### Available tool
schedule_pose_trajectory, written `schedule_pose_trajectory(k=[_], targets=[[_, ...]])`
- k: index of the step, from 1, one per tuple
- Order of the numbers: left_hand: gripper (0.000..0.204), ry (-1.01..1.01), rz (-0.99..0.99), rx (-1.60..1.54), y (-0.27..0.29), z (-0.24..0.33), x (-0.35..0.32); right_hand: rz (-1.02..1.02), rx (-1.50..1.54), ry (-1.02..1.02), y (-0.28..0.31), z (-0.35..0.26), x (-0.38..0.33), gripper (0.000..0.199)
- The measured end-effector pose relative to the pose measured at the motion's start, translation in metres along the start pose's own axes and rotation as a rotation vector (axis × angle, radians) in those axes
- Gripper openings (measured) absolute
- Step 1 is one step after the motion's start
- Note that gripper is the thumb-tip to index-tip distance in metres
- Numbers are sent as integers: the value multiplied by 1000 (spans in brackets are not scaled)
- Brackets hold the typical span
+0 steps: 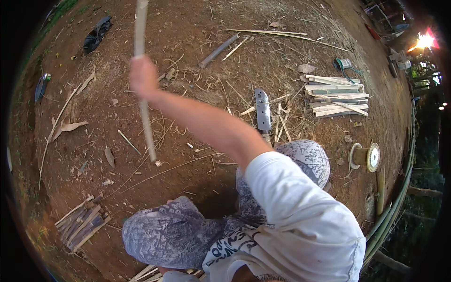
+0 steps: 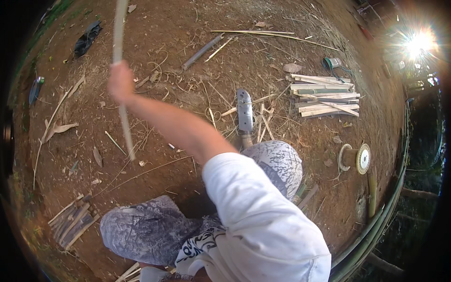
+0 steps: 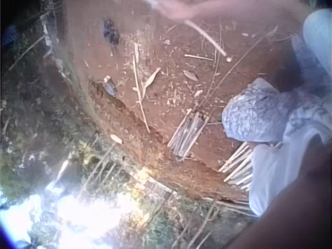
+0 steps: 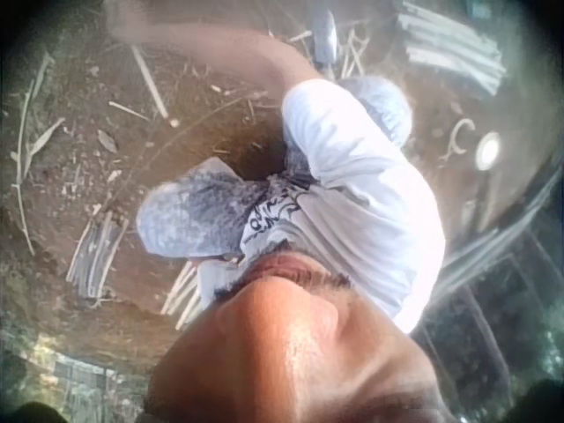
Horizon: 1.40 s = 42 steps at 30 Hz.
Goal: The person sits on the ground and uses a large knife to sharpen the ends of long bamboo strips. They pick up individual strips, hold them against their leg, and scrape the blade to create a point, then place the finished pieces into a pile.
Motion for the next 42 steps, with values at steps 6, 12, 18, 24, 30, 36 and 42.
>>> schedule_pose_trajectory(k=[6,12,18,24,30,36,42], targets=[[37,126,-287,106,-42,-56,-65,310,-993,-353,220,104,115,70],[32,232,-270,88,-26,-67,-54,-278,-1584,122,270,151,78,63],[27,302,-165,-34,-5,-62,-30,-992,-1762,26,204,135,-129,72],[16,98,-41,-982,11,63,48,-1127,-1547,-269,142,107,-194,52],[12,113,-796,-1746,-34,262,76,-1159,-1256,-216,30,147,-199,32],[37,-160,-1351,-1532,-79,405,62,-459,-485,-762,-21,185,-168,30],[60,-712,-336,-788,-60,270,128,237,-1130,-291,119,126,-79,48]])
Point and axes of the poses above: each hand's wrist, its own x-axis towards the middle knuckle, its own y-axis out of the back of the hand, z = x × y, the point moved 4 cm from there along x, towards the middle knuckle, and after that the axes turned 15 degrees about -y, right-handed, at the moved point
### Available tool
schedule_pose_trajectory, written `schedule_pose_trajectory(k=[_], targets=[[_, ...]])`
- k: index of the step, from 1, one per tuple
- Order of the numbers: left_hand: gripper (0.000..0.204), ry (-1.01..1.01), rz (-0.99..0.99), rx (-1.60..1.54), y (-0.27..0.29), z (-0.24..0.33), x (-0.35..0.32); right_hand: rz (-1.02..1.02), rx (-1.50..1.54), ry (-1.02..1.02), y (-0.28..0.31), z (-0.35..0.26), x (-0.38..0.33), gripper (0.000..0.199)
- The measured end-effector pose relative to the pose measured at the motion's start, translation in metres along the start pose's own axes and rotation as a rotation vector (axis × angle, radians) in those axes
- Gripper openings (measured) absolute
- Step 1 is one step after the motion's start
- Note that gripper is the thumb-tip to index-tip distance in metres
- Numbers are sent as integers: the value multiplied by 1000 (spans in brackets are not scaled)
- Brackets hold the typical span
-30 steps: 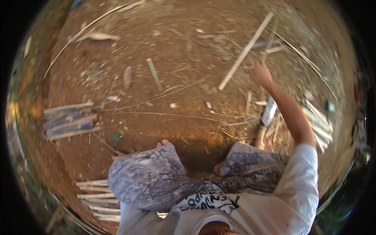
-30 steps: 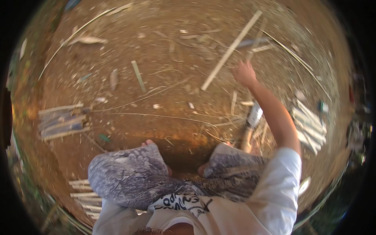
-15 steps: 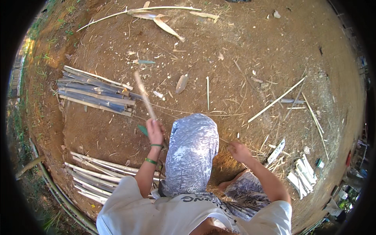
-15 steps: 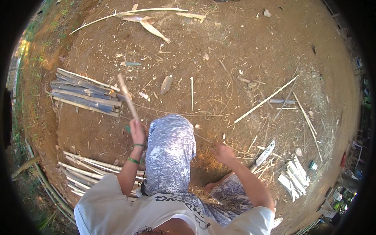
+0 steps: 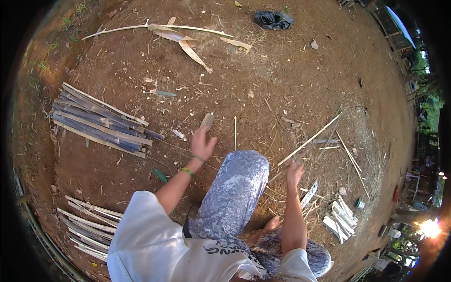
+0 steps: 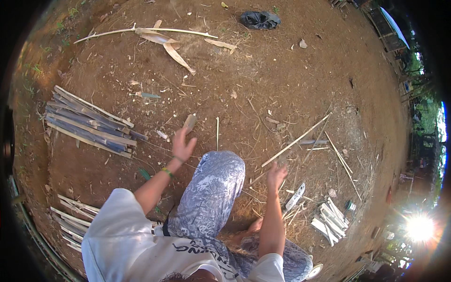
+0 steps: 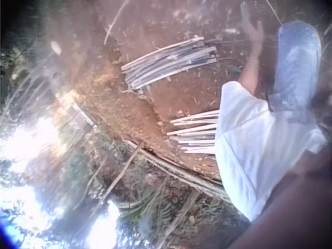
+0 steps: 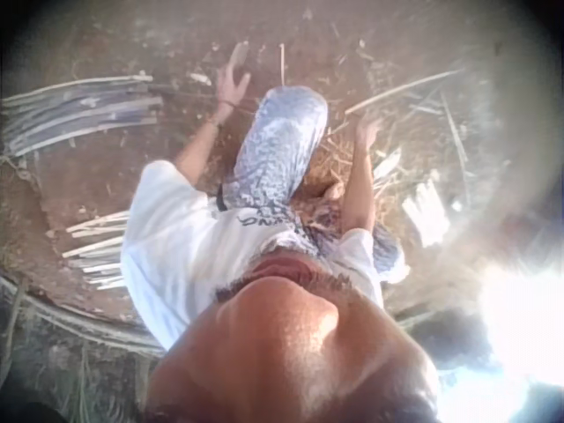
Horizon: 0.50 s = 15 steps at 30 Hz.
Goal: The person sits on the ground and uses a large knife to sharpen the ends of long bamboo strips. They pick up individual strips, hold them against their leg, and scrape the blade to create a point, then place the finished pieces into a pile.
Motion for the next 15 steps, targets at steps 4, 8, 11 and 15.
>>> schedule_pose_trajectory(k=[4,8,11,15], targets=[[66,147,-116,207,92,-54,-104,-133,-392,95,29,-12,15,64],[81,402,-336,571,133,-61,-171,-432,-444,294,9,-77,25,53],[94,557,-548,461,124,-64,-168,-408,-438,430,-25,-135,36,49],[104,618,-608,494,122,-64,-160,-452,-547,727,-88,-268,-18,45]])
Point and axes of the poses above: each hand's wrist, its own x-axis towards the middle knuckle, its own y-axis out of the back of the hand, z = x × y, the point moved 4 cm from there along x, towards the middle knuckle, and after that the axes turned 15 degrees about -y, right-handed, at the moved point
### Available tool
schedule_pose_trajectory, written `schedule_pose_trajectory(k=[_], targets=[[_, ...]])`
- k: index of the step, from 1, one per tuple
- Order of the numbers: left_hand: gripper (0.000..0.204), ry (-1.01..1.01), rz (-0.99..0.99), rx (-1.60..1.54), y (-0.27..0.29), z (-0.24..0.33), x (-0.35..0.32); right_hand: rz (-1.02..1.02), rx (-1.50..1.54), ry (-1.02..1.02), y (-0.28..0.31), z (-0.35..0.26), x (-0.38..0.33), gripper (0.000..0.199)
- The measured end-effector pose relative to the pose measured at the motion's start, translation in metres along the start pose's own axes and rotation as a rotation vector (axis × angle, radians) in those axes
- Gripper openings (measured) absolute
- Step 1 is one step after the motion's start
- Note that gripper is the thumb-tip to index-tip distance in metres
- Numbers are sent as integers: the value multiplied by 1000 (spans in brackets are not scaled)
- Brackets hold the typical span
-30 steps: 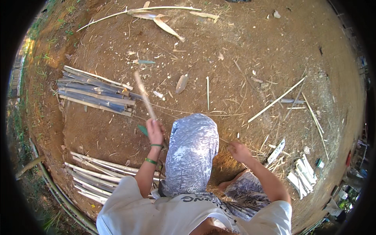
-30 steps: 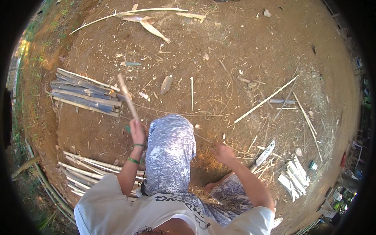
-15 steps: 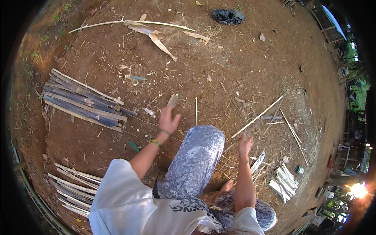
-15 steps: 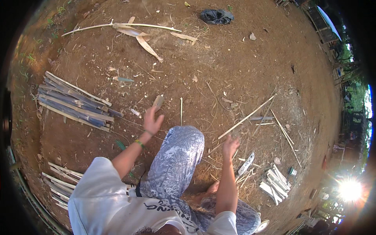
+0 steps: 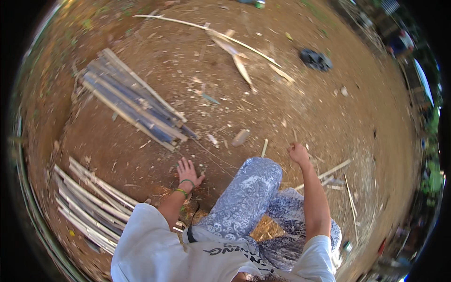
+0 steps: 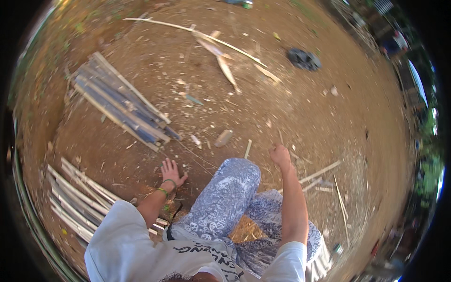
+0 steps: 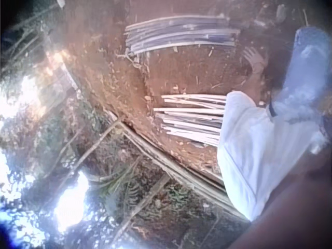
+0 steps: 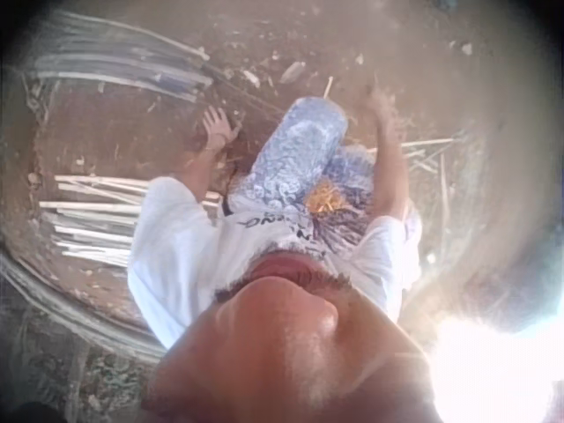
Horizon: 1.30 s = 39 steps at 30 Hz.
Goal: The person sits on the ground and uses a large knife to sharpen the ends of long bamboo strips. They pick up individual strips, hold them against their leg, and scrape the blade to create a point, then place the finished pieces into a pile.
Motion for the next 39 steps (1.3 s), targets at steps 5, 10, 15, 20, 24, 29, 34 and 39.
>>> schedule_pose_trajectory(k=[5,10,15,20,24,29,34,39], targets=[[105,48,-109,-55,27,5,12,12,-392,631,8,-229,-7,36],[87,38,152,-207,-25,-29,8,-103,-582,1098,-43,-390,-103,31],[72,116,495,-402,-25,-63,-36,-272,-448,1503,-116,-467,-207,29],[82,959,1034,-277,4,-95,-159,-520,-338,1686,-195,-512,-263,23],[82,1337,976,-367,-94,-120,-231,-740,-359,1751,-254,-526,-318,22],[52,1179,1054,-475,-130,-133,-248,-950,-448,1679,-303,-523,-363,21],[39,637,1558,-1788,-110,-127,-228,-1232,-466,1564,-342,-498,-381,29],[44,378,1498,-1952,-73,-106,-219,-1563,-483,1065,-358,-450,-410,34]])
Point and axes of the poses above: each hand's wrist, its own x-axis towards the middle knuckle, its own y-axis out of the back of the hand, z = x × y, the point moved 4 cm from there along x, towards the middle knuckle, and after that the axes turned 15 degrees about -y, right-handed, at the moved point
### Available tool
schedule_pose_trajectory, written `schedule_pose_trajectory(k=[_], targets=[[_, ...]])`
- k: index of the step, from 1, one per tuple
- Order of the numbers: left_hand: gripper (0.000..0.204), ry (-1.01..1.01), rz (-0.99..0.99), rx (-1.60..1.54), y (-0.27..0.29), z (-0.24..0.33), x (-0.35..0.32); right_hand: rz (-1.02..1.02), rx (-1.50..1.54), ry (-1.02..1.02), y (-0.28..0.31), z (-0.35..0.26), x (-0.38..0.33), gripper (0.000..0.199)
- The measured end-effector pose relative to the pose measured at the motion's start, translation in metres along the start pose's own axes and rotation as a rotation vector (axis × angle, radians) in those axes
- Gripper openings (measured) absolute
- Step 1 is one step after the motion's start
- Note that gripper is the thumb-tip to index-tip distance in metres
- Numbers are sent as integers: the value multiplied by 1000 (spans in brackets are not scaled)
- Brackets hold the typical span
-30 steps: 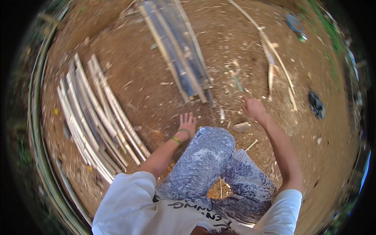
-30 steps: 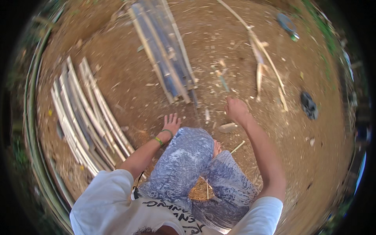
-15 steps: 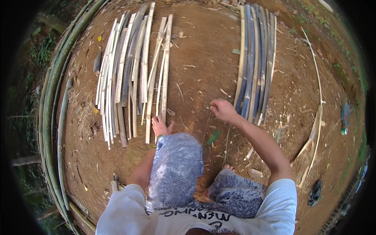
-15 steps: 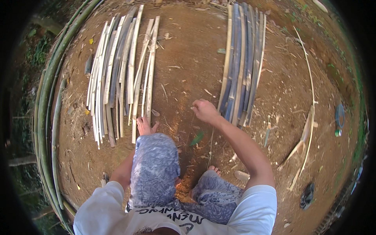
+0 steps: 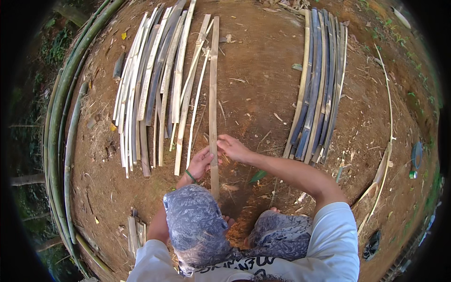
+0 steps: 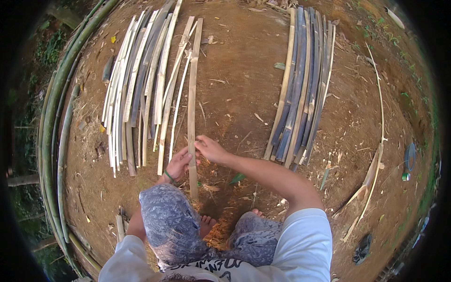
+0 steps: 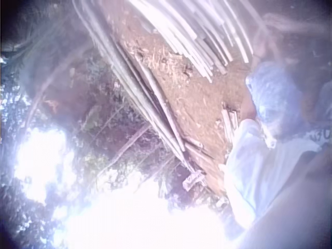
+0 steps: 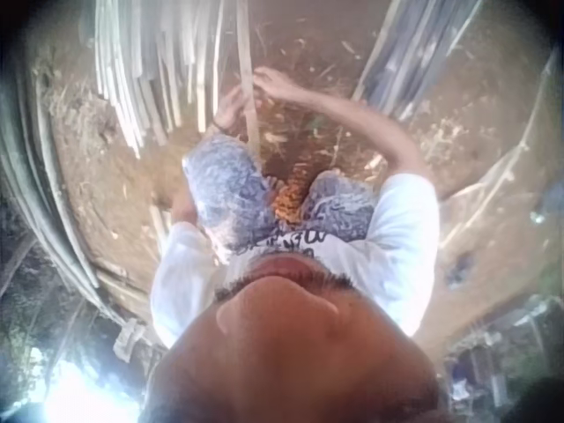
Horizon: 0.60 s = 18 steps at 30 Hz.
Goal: The person sits on the ground and uses a large knife to sharpen the ends of long bamboo strips. They pick up individual strips, hold them against their leg, and scrape the blade to create a point, then place the finished pieces into a pile.
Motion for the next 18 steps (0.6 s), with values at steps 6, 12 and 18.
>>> schedule_pose_trajectory(k=[6,12,18], targets=[[48,15,-118,2,-36,-7,11,217,304,191,13,15,-13,28],[47,67,-255,299,-43,-21,3,666,359,213,97,-22,-67,23],[60,-628,-115,1276,-15,7,11,1392,-127,162,232,-6,-138,43]])
Point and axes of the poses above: each hand's wrist, its own x-axis towards the middle knuckle, its own y-axis out of the back of the hand, z = x × y, the point moved 4 cm from there along x, towards the middle knuckle, and after that the axes turned 15 degrees about -y, right-handed, at the moved point
